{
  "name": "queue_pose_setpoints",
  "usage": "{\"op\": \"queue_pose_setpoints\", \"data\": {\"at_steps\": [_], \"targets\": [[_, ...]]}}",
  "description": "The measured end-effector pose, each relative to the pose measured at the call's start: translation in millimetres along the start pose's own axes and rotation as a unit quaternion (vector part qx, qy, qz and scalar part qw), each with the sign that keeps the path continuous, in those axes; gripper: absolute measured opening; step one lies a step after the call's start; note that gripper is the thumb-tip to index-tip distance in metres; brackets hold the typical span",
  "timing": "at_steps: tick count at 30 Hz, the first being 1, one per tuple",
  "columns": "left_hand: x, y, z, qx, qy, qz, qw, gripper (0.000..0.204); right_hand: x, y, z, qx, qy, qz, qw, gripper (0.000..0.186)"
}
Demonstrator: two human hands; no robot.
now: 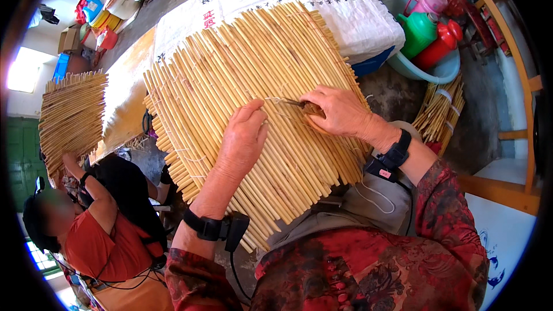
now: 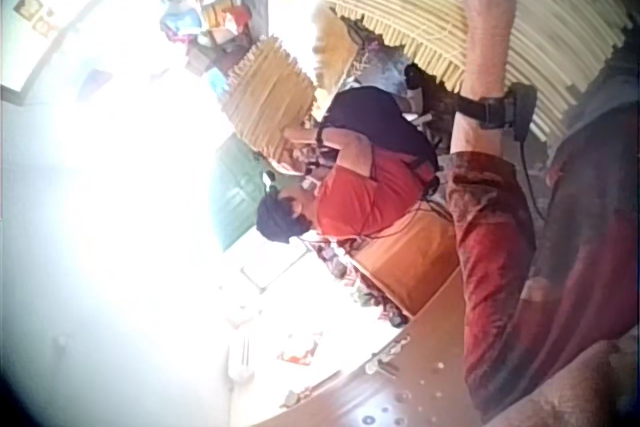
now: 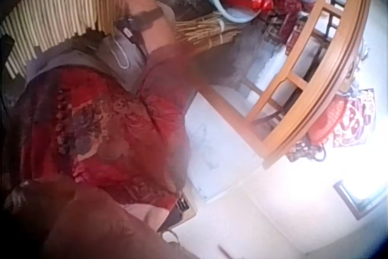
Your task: The person weaves a mat using wooden sticks, threading a white string through the sticks by hand and using a small metal tool to tighten or position the string.
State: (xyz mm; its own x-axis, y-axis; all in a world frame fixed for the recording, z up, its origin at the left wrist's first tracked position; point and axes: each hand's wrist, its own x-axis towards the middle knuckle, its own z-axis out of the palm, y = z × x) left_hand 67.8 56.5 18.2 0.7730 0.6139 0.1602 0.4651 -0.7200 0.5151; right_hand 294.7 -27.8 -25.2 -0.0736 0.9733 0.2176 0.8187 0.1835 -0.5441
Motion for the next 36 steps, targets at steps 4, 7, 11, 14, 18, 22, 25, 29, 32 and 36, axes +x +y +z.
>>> {"op": "queue_pose_setpoints", "data": {"at_steps": [4,7,11,14,18,22,25,29,32,36], "targets": [[2,0,1,0.004,0.001,0.005,1.000,0.017,-1,1,-5,-0.057,0.008,-0.051,0.997,0.033],[1,0,1,-0.001,0.006,0.007,1.000,0.017,1,2,-1,-0.072,0.018,-0.084,0.994,0.036],[1,-2,3,-0.006,0.011,0.011,1.000,0.016,7,0,3,-0.088,0.022,-0.109,0.990,0.037],[1,-1,2,0.001,0.008,0.009,1.000,0.016,11,1,6,-0.104,0.037,-0.117,0.987,0.034],[1,-1,0,-0.004,0.009,0.006,1.000,0.016,11,1,9,-0.166,0.047,-0.152,0.973,0.033],[2,-1,1,-0.012,0.008,0.001,1.000,0.017,9,2,6,-0.178,0.061,-0.173,0.967,0.035],[3,0,1,-0.009,0.011,-0.001,1.000,0.017,6,6,5,-0.124,0.078,-0.154,0.977,0.037],[10,1,0,0.003,0.010,-0.003,1.000,0.018,3,4,-8,-0.109,0.087,-0.096,0.986,0.038],[24,2,4,0.049,0.005,0.003,0.999,0.018,0,5,-6,-0.100,0.080,-0.100,0.987,0.036],[39,4,13,0.112,-0.010,-0.012,0.994,0.014,-5,11,4,-0.111,0.071,-0.099,0.986,0.028]]}}
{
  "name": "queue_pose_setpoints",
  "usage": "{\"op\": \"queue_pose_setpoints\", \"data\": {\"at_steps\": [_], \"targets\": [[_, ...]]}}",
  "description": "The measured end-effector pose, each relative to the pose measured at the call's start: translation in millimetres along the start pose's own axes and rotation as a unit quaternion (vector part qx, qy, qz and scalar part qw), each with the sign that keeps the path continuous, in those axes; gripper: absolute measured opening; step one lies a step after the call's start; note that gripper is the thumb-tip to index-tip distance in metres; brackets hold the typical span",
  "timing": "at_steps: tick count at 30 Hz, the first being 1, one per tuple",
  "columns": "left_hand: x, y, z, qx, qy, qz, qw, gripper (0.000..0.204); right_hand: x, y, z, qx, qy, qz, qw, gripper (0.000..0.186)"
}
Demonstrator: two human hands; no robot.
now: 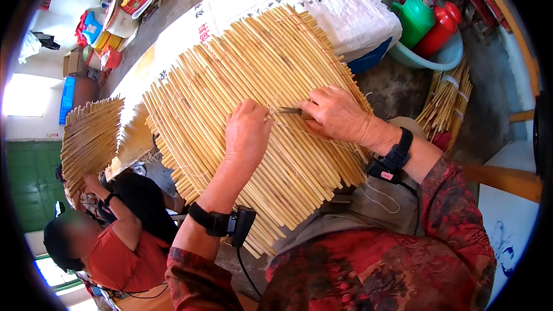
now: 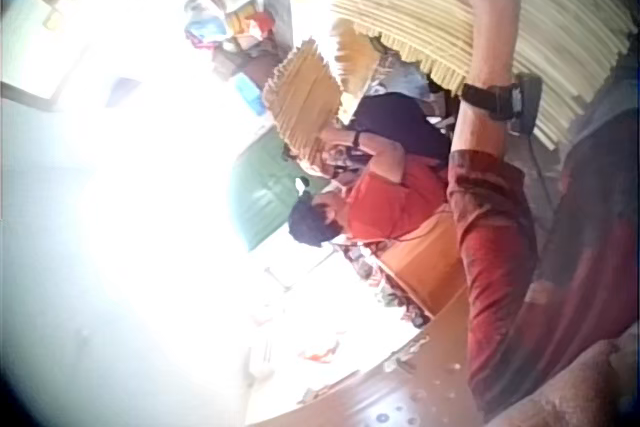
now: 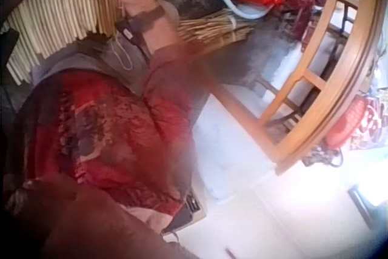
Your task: The person weaves a mat using wooden sticks, threading a white string through the sticks by hand and using a small metal tool to tighten or position the string.
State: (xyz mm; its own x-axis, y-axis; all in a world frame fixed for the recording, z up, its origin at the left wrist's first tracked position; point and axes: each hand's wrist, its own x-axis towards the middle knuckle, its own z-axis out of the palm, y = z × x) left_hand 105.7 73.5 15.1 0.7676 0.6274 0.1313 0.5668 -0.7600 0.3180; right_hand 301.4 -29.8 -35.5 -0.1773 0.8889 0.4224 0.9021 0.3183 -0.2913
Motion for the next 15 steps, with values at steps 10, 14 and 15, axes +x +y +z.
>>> {"op": "queue_pose_setpoints", "data": {"at_steps": [10,14,15], "targets": [[11,-2,15,0.111,-0.002,0.045,0.993,0.008,0,-1,7,0.036,0.041,0.001,0.998,0.015],[13,-7,16,0.121,-0.023,0.062,0.990,0.008,1,-1,4,0.052,0.000,0.007,0.999,0.028],[13,-10,15,0.123,-0.031,0.068,0.990,0.008,0,-2,5,0.046,0.013,0.005,0.999,0.023]]}}
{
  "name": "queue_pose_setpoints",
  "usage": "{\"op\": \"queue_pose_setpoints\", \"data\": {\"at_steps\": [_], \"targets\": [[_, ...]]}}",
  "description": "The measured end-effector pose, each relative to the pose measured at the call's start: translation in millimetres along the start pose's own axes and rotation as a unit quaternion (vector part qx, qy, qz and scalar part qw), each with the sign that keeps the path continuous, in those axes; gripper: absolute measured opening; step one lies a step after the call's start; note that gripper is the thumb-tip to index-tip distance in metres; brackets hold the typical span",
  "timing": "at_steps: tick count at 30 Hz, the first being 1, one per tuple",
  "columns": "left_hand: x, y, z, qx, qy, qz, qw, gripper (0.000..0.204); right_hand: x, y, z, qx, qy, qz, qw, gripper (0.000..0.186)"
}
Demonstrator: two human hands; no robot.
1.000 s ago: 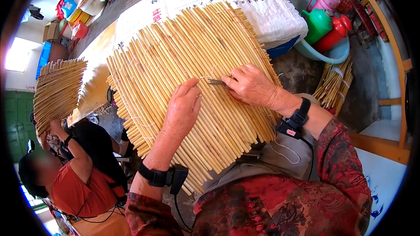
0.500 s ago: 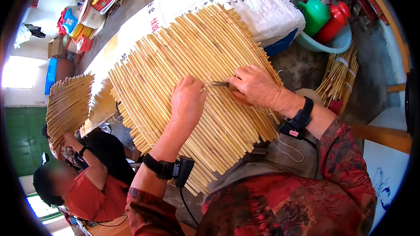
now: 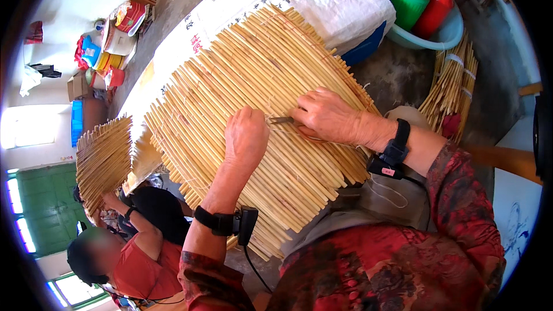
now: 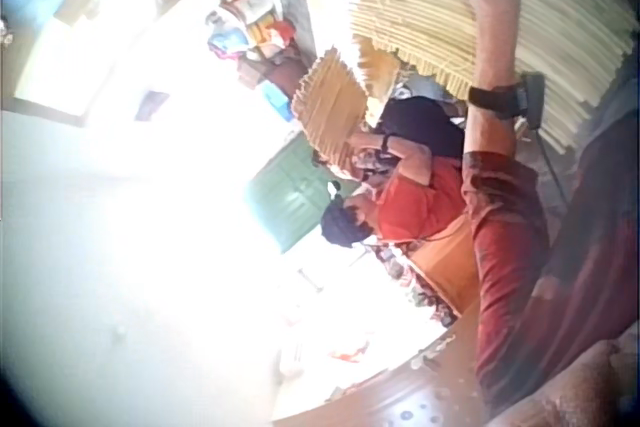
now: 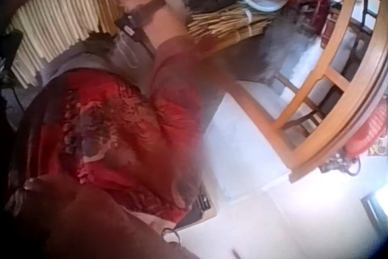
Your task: The person weaves a mat using wooden sticks, threading a white string through the sticks by hand and using a small metal tool to tighten or position the string.
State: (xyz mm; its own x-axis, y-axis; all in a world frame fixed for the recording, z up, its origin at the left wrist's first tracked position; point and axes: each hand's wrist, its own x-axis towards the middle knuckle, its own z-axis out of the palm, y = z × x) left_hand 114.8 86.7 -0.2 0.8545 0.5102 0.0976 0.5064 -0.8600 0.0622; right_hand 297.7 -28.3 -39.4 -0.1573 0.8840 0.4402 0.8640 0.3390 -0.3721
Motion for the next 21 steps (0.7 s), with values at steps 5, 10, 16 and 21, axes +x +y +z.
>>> {"op": "queue_pose_setpoints", "data": {"at_steps": [5,10,16,21], "targets": [[-2,0,-9,-0.069,0.005,-0.018,0.997,0.012,1,2,1,-0.022,0.031,-0.004,0.999,0.012],[0,5,-8,-0.054,0.013,0.002,0.998,0.014,-2,1,0,-0.024,0.020,0.000,1.000,0.010],[1,8,-2,0.022,0.025,0.054,0.998,0.009,-2,3,1,-0.032,0.007,-0.001,0.999,0.008],[4,9,-1,0.031,0.024,0.065,0.997,0.009,-3,2,0,-0.025,0.004,-0.005,1.000,0.009]]}}
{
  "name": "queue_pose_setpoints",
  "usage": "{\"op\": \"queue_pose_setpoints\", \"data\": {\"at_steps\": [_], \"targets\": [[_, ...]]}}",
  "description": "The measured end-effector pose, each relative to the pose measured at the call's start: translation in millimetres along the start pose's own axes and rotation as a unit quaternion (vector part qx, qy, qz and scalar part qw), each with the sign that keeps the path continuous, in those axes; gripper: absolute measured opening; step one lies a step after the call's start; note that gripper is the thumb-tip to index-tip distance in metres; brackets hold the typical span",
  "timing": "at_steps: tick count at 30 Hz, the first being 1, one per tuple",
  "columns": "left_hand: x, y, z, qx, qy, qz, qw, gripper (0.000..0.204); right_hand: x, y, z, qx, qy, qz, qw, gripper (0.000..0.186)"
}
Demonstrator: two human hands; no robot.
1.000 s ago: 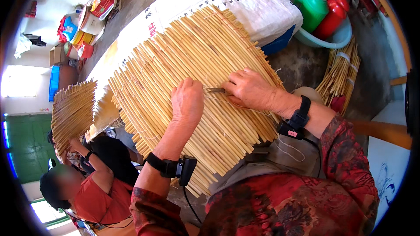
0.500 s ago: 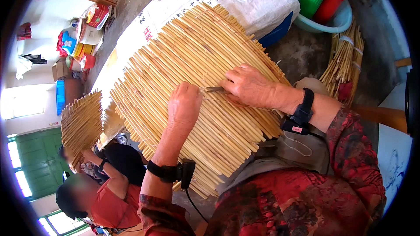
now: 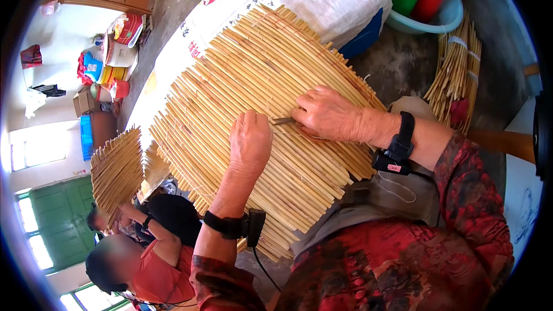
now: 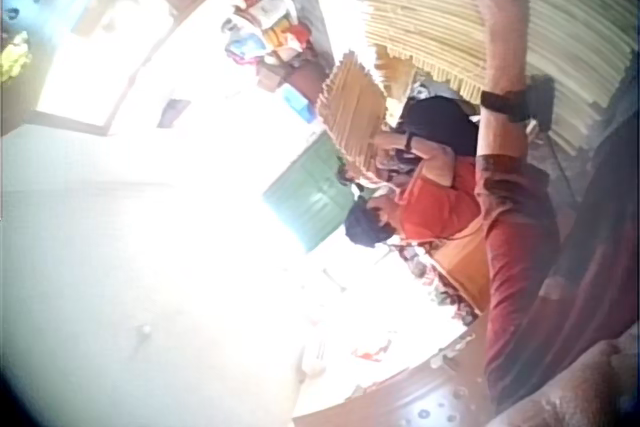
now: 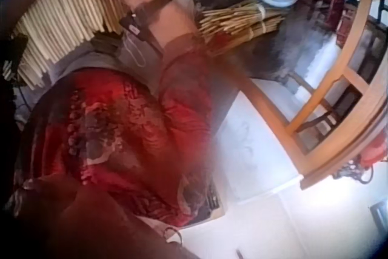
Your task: The person weaves a mat using wooden sticks, threading a white string through the sticks by hand and using a small metal tool to tighten or position the string.
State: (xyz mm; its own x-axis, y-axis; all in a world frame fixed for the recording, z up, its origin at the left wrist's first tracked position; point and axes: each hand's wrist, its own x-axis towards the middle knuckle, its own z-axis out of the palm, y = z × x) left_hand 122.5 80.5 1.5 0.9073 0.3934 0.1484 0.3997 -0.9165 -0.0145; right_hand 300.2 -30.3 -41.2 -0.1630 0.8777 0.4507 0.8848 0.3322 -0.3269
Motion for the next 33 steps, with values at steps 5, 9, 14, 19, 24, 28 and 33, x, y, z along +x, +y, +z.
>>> {"op": "queue_pose_setpoints", "data": {"at_steps": [5,9,14,19,24,28,33], "targets": [[-4,-4,-1,0.003,-0.017,-0.024,1.000,0.008,1,1,4,0.047,0.017,-0.002,0.999,0.022],[-3,-11,-11,-0.060,-0.024,-0.003,0.998,0.007,1,3,12,0.026,-0.015,-0.001,1.000,0.025],[-6,-13,-14,-0.108,-0.024,-0.027,0.993,0.009,-3,9,3,0.016,-0.006,0.014,1.000,0.027],[-2,-4,-12,-0.080,-0.033,-0.054,0.995,0.010,-1,6,4,0.021,-0.004,0.008,1.000,0.025],[3,2,-5,-0.073,-0.008,-0.065,0.995,0.007,-1,6,7,0.005,-0.007,0.006,1.000,0.023],[9,3,0,0.003,-0.054,-0.058,0.997,0.004,0,6,5,-0.007,-0.009,0.002,1.000,0.021],[14,-1,-9,0.002,-0.132,-0.037,0.991,0.005,-2,8,6,0.002,0.005,-0.006,1.000,0.021]]}}
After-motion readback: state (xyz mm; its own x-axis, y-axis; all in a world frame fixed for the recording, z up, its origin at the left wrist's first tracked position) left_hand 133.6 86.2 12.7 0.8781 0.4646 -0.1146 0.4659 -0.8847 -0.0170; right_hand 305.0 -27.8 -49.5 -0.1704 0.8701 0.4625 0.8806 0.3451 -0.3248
